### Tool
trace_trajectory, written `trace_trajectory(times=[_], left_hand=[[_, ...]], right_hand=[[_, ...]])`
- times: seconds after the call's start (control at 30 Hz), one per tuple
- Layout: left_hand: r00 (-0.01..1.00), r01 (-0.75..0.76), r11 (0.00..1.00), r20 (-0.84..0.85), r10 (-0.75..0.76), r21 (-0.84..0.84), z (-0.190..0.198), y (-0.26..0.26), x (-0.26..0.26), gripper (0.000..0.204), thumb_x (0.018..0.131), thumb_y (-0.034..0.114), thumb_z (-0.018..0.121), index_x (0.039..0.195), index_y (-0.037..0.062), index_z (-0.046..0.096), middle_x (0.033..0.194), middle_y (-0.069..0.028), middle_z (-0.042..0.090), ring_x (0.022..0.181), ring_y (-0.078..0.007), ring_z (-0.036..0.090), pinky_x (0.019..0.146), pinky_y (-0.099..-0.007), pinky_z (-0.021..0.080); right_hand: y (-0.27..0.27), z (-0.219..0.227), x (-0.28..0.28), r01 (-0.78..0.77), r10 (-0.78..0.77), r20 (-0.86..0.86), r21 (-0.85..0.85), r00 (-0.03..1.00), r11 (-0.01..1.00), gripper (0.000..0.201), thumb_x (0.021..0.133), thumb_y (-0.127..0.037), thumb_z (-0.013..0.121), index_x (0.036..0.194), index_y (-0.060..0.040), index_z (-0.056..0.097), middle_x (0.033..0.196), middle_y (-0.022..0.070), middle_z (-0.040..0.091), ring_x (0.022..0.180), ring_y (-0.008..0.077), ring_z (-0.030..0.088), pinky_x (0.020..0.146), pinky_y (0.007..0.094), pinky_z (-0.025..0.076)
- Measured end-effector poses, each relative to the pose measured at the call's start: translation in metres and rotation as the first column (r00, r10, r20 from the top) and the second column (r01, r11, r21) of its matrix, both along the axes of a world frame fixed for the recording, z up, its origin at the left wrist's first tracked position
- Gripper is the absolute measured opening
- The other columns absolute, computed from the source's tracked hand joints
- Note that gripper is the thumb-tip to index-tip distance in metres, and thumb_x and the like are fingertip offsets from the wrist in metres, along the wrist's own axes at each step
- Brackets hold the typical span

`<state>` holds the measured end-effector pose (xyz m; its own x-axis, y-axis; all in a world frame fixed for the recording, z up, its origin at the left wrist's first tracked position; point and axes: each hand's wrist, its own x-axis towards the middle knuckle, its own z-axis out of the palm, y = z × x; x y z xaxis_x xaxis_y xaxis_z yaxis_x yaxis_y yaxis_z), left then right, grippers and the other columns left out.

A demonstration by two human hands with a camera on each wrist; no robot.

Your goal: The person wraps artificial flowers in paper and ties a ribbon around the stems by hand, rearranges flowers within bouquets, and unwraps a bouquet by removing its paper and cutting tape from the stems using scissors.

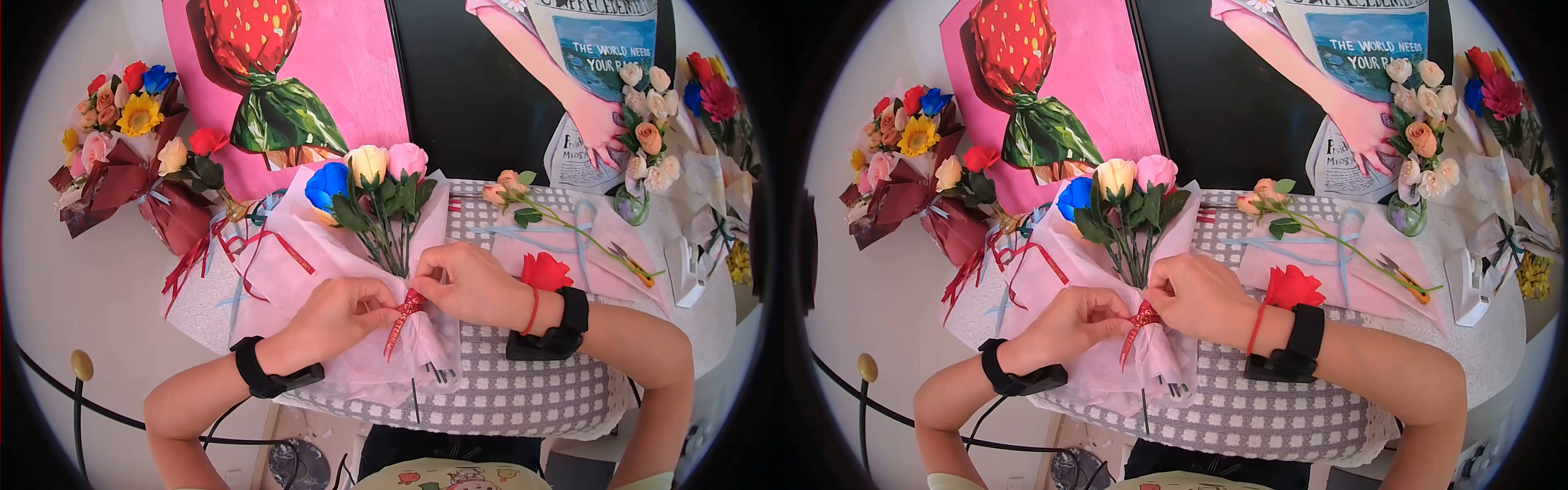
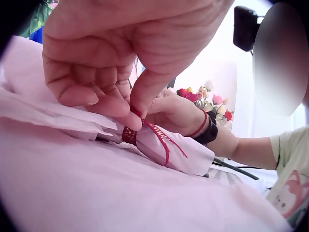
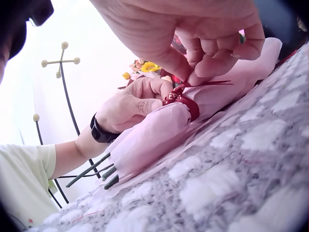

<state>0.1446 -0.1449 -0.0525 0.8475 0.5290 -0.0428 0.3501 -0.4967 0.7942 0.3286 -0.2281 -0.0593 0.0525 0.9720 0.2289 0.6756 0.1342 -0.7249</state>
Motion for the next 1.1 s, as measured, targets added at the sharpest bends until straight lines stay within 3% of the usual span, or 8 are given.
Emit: trace_trajectory(times=[0.03, 0.13, 0.53, 0.67, 0.73, 0.97, 1.03, 1.1], left_hand=[[1.0, -0.008, 1.0, -0.006, 0.007, -0.021, 0.002, 0.001, 0.0, 0.007, 0.078, 0.009, 0.063, 0.08, 0.0025, 0.062, 0.067, -0.0022, 0.059, 0.06, -0.0073, 0.053, 0.056, -0.0236, 0.042], [1.0, -0.007, 0.996, 0.001, 0.007, -0.091, 0.002, 0.003, 0.001, 0.005, 0.079, 0.006, 0.061, 0.081, 0.0013, 0.061, 0.067, -0.0014, 0.059, 0.061, -0.0063, 0.052, 0.057, -0.0229, 0.042], [0.997, 0.076, 0.994, -0.006, -0.076, -0.073, -0.002, 0.006, -0.001, 0.004, 0.079, 0.002, 0.058, 0.076, 0.0012, 0.056, 0.063, -0.0006, 0.054, 0.059, -0.0067, 0.047, 0.055, -0.0237, 0.039], [0.995, 0.097, 0.995, -0.021, -0.097, -0.039, 0.003, 0.002, -0.001, 0.004, 0.079, 0.001, 0.057, 0.076, 0.0007, 0.055, 0.061, -0.0022, 0.052, 0.058, -0.008, 0.046, 0.054, -0.0247, 0.038], [0.995, 0.1, 0.995, -0.025, -0.1, -0.013, 0.004, 0.001, -0.002, 0.004, 0.079, 0.0, 0.057, 0.076, 0.0002, 0.055, 0.06, -0.0035, 0.051, 0.057, -0.0089, 0.045, 0.054, -0.0251, 0.038], [0.992, 0.122, 0.992, -0.036, -0.121, 0.017, 0.006, 0.0, -0.001, 0.004, 0.079, 0.0, 0.056, 0.075, 0.0, 0.055, 0.06, -0.0037, 0.05, 0.055, -0.0092, 0.044, 0.053, -0.0255, 0.037], [0.995, 0.097, 0.995, -0.036, -0.098, -0.032, 0.003, 0.002, -0.002, 0.005, 0.079, 0.002, 0.057, 0.074, 0.0006, 0.056, 0.06, -0.0035, 0.051, 0.055, -0.0088, 0.045, 0.053, -0.0252, 0.038], [0.992, 0.071, 0.997, -0.099, -0.074, -0.029, 0.01, -0.002, -0.001, 0.006, 0.08, 0.002, 0.057, 0.076, 0.0008, 0.054, 0.064, -0.0007, 0.051, 0.06, -0.0064, 0.045, 0.056, -0.0228, 0.038]], right_hand=[[-0.001, 0.0, 0.0, 0.022, -0.022, -0.001, -0.007, 1.0, 1.0, 0.013, 0.074, -0.016, 0.057, 0.07, -0.0041, 0.062, 0.064, 0.0135, 0.061, 0.06, 0.0282, 0.06, 0.056, 0.0377, 0.045], [-0.003, -0.001, 0.002, 0.038, -0.038, -0.004, -0.048, 0.999, 0.998, 0.014, 0.073, -0.017, 0.057, 0.069, -0.0044, 0.061, 0.064, 0.0141, 0.06, 0.061, 0.0299, 0.06, 0.057, 0.0395, 0.045], [-0.01, 0.002, -0.004, 0.109, -0.101, 0.102, -0.076, 0.99, 0.991, 0.012, 0.074, -0.014, 0.051, 0.073, -0.0025, 0.056, 0.065, 0.0193, 0.058, 0.065, 0.0378, 0.058, 0.06, 0.0462, 0.043], [-0.011, 0.0, -0.003, 0.119, -0.112, 0.115, -0.06, 0.987, 0.991, 0.012, 0.074, -0.013, 0.051, 0.074, -0.0016, 0.056, 0.066, 0.0198, 0.058, 0.065, 0.0383, 0.057, 0.06, 0.0468, 0.043], [-0.01, -0.002, -0.003, 0.119, -0.116, 0.133, -0.009, 0.984, 0.993, 0.007, 0.076, -0.009, 0.054, 0.073, -0.0027, 0.054, 0.06, 0.0125, 0.056, 0.056, 0.0284, 0.056, 0.052, 0.0383, 0.041], [-0.008, -0.003, 0.002, 0.131, -0.125, 0.128, -0.035, 0.984, 0.991, 0.007, 0.075, -0.009, 0.056, 0.073, -0.0024, 0.054, 0.06, 0.0122, 0.057, 0.056, 0.0264, 0.056, 0.052, 0.0353, 0.041], [-0.004, -0.005, 0.007, 0.08, -0.077, 0.035, -0.075, 0.996, 0.994, 0.016, 0.075, -0.018, 0.054, 0.074, -0.002, 0.058, 0.069, 0.0173, 0.059, 0.068, 0.0333, 0.059, 0.061, 0.0419, 0.044], [-0.003, -0.006, 0.013, 0.04, -0.044, -0.046, -0.084, 0.998, 0.996, 0.02, 0.077, -0.021, 0.055, 0.075, -0.0014, 0.06, 0.069, 0.0164, 0.059, 0.068, 0.0317, 0.059, 0.061, 0.0402, 0.044]])
